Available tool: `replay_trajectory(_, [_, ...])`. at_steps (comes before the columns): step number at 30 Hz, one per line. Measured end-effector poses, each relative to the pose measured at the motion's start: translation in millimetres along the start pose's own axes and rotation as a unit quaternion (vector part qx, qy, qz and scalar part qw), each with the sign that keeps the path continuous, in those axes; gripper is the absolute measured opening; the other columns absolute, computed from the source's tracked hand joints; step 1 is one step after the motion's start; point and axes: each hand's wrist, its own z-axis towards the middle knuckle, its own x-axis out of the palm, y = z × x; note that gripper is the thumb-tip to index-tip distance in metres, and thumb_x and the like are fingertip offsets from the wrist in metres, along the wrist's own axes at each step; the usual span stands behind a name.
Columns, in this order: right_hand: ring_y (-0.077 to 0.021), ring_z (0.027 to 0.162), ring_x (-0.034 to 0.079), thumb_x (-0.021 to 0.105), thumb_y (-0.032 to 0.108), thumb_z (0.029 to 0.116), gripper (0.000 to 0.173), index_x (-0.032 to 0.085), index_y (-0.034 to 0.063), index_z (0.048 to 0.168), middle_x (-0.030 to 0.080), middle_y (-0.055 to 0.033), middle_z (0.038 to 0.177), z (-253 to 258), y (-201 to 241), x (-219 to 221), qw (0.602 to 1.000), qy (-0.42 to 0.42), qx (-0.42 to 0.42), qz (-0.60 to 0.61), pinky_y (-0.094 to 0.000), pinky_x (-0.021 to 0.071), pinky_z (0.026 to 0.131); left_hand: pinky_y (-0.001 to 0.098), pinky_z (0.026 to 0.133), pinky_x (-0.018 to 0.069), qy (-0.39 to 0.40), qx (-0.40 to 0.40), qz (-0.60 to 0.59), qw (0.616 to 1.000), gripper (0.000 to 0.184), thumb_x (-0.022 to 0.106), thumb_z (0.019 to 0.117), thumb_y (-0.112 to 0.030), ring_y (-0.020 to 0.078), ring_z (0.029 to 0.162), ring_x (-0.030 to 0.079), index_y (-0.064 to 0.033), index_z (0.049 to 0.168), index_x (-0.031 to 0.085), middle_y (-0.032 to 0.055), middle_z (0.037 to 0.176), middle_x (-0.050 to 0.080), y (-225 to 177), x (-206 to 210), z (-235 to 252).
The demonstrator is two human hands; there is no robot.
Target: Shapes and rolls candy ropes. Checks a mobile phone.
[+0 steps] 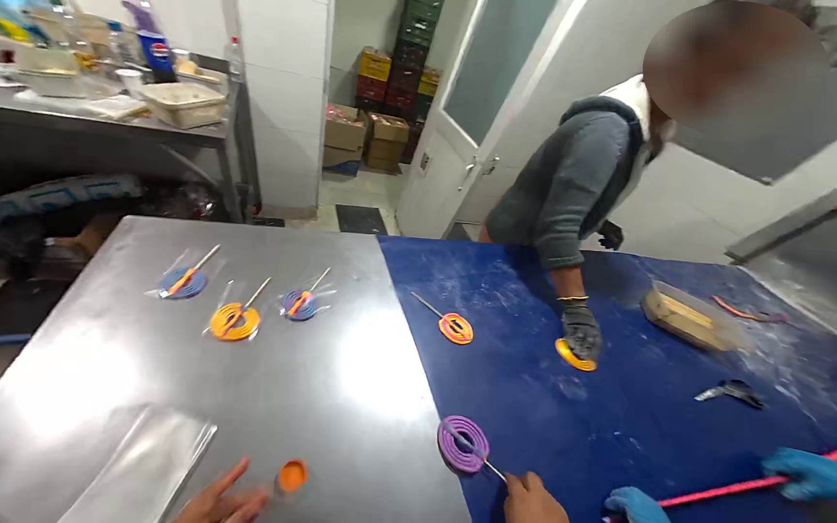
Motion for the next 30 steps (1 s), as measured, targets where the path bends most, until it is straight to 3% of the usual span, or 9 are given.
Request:
replay_trajectory(3, [-0.0476,0.099,0.067,0.056,0.004,0.0952,0.027,0.071,-0.0071,0.114,0.062,-0.0338,0.119,-23,19,-36,0.994,0.054,-0.014,0.090,-0.0602,0.0571,0.083,0.0351,0.086,0.0650,-0.037,0.004,-0.015,0.999,0.056,0.076,0.0916,-0.010,0.0144,0.088,0.078,0.0038,0.142,0.054,0.0046,0.101,0.080,-38,4,-2])
replay_trajectory(7, [-0.0367,0.087,0.067,0.055,-0.001,0.0933,0.025,0.074,-0.0053,0.109,0.065,-0.0263,0.099,-49,52,-93,0.952,-0.111,-0.210,0.194,-0.0453,0.0588,0.075,0.0325,0.086,0.0650,-0.037,0.057,0.010,0.998,0.062,0.076,0.0903,-0.012,0.0127,0.087,0.078,0.0012,0.146,0.052,0.0012,0.100,0.080,-56,12,-5])
replay_trajectory(11, [-0.0202,0.085,0.062,0.055,0.004,0.0986,0.024,0.074,0.0028,0.112,0.062,-0.0166,0.095,-76,87,-138,0.886,-0.207,-0.341,0.236,-0.0263,0.0547,0.077,0.0312,0.086,0.0646,-0.027,0.101,0.071,0.992,0.063,0.074,0.0923,-0.017,0.0091,0.089,0.077,0.0010,0.148,0.051,-0.0014,0.100,0.080,-68,16,-10])
replay_trajectory(19, [-0.0224,0.081,0.065,0.061,0.007,0.0966,0.026,0.074,0.0113,0.119,0.066,-0.0099,0.092,-80,112,-140,0.873,-0.259,-0.406,0.075,-0.0343,0.0543,0.072,0.0273,0.087,0.0636,0.042,0.205,0.083,0.974,0.057,0.072,0.0962,-0.020,0.0055,0.092,0.076,-0.0026,0.147,0.053,-0.0016,0.104,0.080,-75,12,-14])
replay_trajectory(22, [-0.0210,0.078,0.062,0.058,0.010,0.0998,0.024,0.073,0.0135,0.119,0.066,-0.0063,0.092,-71,120,-144,0.845,-0.249,-0.470,0.051,-0.0339,0.0513,0.070,0.0281,0.092,0.0615,0.120,0.221,0.068,0.965,0.034,0.074,0.0941,-0.015,0.0061,0.099,0.074,-0.0054,0.126,0.070,0.0029,0.109,0.078,-77,6,-9])
replay_trajectory(25, [-0.0185,0.080,0.062,0.057,0.009,0.1007,0.025,0.073,0.0174,0.118,0.068,-0.0014,0.093,-59,136,-145,0.812,-0.224,-0.538,0.025,-0.0352,0.0511,0.074,0.0344,0.092,0.0609,0.216,0.195,0.085,0.953,0.021,0.072,0.0970,-0.017,0.0109,0.097,0.074,-0.0067,0.115,0.075,0.0062,0.105,0.078,-81,6,-4])
replay_trajectory(27, [-0.0163,0.094,0.063,0.059,0.013,0.1012,0.025,0.071,0.0234,0.121,0.069,0.0026,0.101,-52,150,-136,0.786,-0.247,-0.563,0.065,-0.0367,0.0496,0.088,0.0401,0.089,0.0611,0.251,0.168,0.106,0.947,0.021,0.068,0.0995,-0.017,0.0162,0.094,0.075,-0.0065,0.118,0.074,0.0090,0.105,0.078,-82,11,-1])
replay_trajectory(29, [-0.0182,0.134,0.052,0.063,0.036,0.1011,0.035,0.061,0.0298,0.135,0.063,0.0031,0.134,-38,160,-109,0.772,-0.278,-0.530,0.215,-0.0423,0.0369,0.116,0.0387,0.089,0.0611,0.234,0.159,0.093,0.955,0.023,0.066,0.1007,-0.016,0.0159,0.093,0.076,-0.0055,0.119,0.074,0.0100,0.105,0.078,-76,15,3])
replay_trajectory(30, [-0.0185,0.148,0.040,0.064,0.054,0.0963,0.055,0.051,0.0311,0.145,0.052,0.0035,0.151,-29,166,-93,0.771,-0.267,-0.492,0.303,-0.0435,0.0315,0.123,0.0356,0.089,0.0613,0.201,0.164,0.068,0.963,0.023,0.067,0.1006,-0.015,0.0139,0.093,0.075,-0.0038,0.119,0.074,0.0104,0.105,0.078,-70,16,6])
